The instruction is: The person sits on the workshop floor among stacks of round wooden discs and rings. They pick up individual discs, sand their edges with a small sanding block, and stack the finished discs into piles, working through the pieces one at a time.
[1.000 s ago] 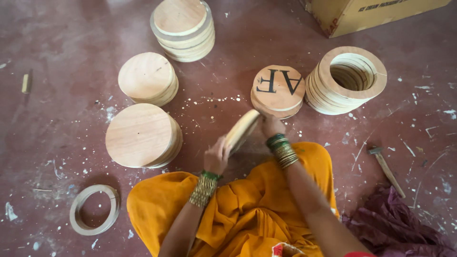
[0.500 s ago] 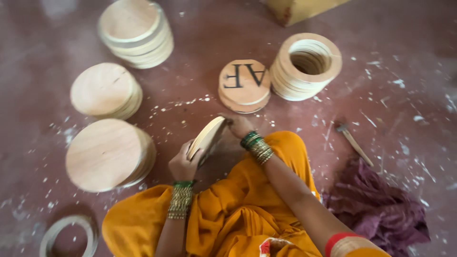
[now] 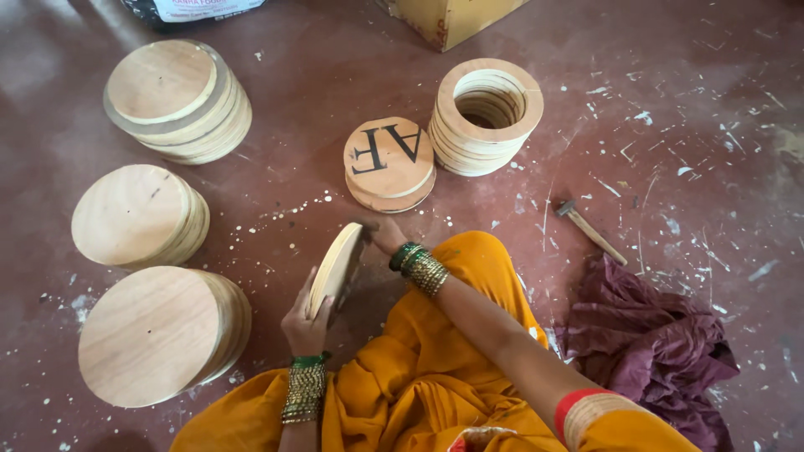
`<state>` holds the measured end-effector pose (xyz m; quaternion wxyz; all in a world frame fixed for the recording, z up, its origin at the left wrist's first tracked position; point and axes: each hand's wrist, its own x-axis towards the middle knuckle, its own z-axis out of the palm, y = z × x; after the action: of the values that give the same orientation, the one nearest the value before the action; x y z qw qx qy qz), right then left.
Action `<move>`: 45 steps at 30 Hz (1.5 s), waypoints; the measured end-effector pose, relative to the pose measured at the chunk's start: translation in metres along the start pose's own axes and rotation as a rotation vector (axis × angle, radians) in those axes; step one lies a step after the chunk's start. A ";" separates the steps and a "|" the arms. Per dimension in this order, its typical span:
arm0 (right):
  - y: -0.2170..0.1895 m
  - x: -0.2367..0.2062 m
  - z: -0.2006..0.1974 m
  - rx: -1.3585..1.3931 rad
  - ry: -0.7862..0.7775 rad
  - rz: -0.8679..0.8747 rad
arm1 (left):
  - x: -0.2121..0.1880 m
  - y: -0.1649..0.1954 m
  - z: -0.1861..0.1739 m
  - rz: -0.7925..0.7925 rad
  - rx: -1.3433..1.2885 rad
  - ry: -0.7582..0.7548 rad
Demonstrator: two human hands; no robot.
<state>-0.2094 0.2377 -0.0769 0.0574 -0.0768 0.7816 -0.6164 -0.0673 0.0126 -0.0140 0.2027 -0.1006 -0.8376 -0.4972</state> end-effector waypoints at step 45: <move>0.016 0.008 -0.001 -0.356 -0.049 0.145 | -0.006 -0.022 0.010 -0.123 0.110 0.046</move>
<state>-0.2179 0.2404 -0.0919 0.1061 -0.0440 0.8801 -0.4608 -0.0727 0.0114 -0.0381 0.1961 -0.0264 -0.8635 -0.4640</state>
